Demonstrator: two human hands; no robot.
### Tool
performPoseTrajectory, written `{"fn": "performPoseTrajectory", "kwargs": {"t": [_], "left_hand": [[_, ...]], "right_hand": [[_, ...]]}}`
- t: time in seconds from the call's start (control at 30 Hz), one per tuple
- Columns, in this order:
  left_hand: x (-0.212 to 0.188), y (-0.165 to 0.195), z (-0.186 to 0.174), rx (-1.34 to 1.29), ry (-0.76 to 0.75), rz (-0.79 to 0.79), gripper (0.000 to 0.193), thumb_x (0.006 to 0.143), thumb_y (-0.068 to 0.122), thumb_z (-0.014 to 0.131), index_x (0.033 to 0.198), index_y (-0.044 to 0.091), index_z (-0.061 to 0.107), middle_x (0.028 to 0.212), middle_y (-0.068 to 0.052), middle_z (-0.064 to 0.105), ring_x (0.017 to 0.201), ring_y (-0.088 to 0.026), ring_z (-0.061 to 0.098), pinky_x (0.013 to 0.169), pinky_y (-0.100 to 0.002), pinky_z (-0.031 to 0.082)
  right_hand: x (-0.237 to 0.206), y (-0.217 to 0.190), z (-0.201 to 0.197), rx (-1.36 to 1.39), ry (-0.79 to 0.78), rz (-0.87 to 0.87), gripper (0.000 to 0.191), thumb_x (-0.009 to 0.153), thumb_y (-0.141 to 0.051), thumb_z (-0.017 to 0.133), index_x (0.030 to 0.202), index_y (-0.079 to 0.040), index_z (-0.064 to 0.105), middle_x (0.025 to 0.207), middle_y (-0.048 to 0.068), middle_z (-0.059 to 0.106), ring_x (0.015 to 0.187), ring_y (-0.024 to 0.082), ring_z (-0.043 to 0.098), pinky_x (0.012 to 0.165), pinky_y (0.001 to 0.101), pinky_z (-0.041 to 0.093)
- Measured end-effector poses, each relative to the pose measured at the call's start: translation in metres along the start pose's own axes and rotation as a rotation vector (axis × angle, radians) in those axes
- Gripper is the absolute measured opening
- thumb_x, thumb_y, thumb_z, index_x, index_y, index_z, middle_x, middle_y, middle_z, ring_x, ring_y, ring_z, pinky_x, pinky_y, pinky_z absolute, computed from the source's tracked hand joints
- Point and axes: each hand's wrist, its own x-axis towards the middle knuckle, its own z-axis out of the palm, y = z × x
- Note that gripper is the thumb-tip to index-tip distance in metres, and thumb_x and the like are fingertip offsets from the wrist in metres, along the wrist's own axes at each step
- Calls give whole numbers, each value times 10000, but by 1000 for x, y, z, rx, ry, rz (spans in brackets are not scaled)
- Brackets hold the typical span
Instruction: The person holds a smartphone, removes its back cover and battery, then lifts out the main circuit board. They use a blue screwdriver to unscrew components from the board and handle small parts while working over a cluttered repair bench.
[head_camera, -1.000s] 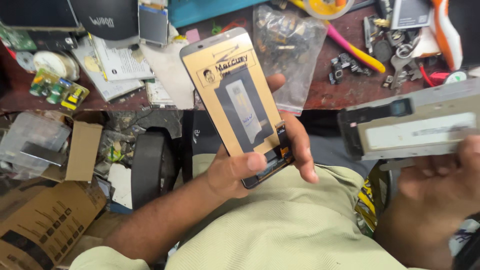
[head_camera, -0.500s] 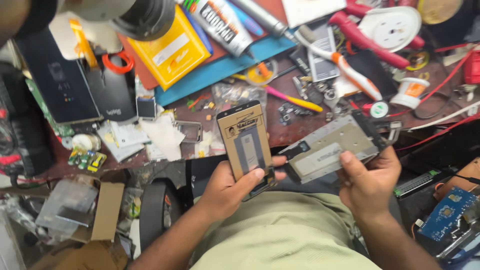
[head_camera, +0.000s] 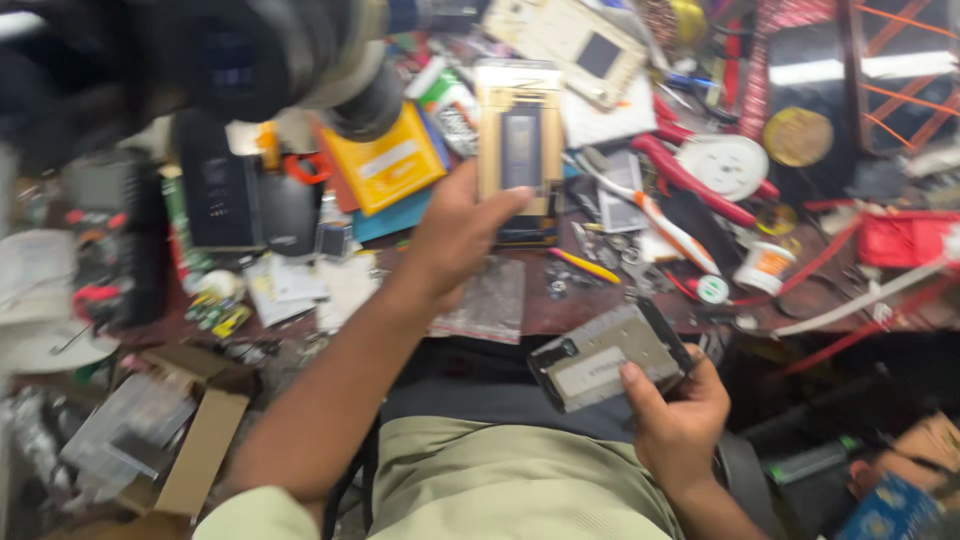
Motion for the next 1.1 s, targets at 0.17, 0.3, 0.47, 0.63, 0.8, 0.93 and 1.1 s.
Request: {"fn": "performPoseTrajectory", "kwargs": {"t": [0.17,0.3,0.47,0.63,0.8,0.93,1.1], "left_hand": [[-28,-9,-8,-119,58,-134,362,945,127,624,1296,43,590,1056,-61,702,873,-136,689,688,-331,605],[-63,-14,-35,-136,229,-151,333,943,133,620,1259,59,547,953,-111,706,695,-182,711,542,-314,582],[-68,-4,-78,-128,476,-122,315,947,155,606,1233,57,516,878,-117,693,544,-209,683,436,-330,561],[-24,21,-103,8,433,-90,400,969,194,645,1314,38,515,878,-148,673,507,-204,639,395,-318,494],[-16,27,-100,-38,457,73,617,945,140,679,1475,-19,406,1143,-110,652,727,-200,726,613,-322,615],[-47,18,-91,143,534,174,648,935,111,653,1520,-25,408,1180,-134,669,890,-158,745,767,-284,631],[-104,-7,-64,478,437,366,424,1057,92,671,1437,-27,527,1195,-102,677,945,-137,703,894,-253,571]], "right_hand": [[-5,2,2,108,-25,36,273,899,87,727,1116,-26,605,958,55,676,731,72,589,605,215,449],[-2,1,5,92,-34,55,247,913,95,699,1118,-6,604,920,66,667,670,69,548,548,219,402],[-1,0,8,140,-68,67,265,911,93,693,1139,-9,604,933,70,669,677,71,553,544,222,394],[-5,-1,9,156,-86,73,265,906,91,696,1130,-20,608,941,67,674,708,74,576,571,221,433],[-10,-1,4,175,-93,53,246,912,105,709,1102,-14,607,958,73,681,762,86,603,639,220,473],[-9,1,0,162,-89,52,238,909,98,714,1092,-12,609,945,68,677,766,84,596,653,226,472],[0,-3,1,164,-56,111,300,881,62,707,1153,-31,621,933,51,672,685,74,565,556,227,428]]}}
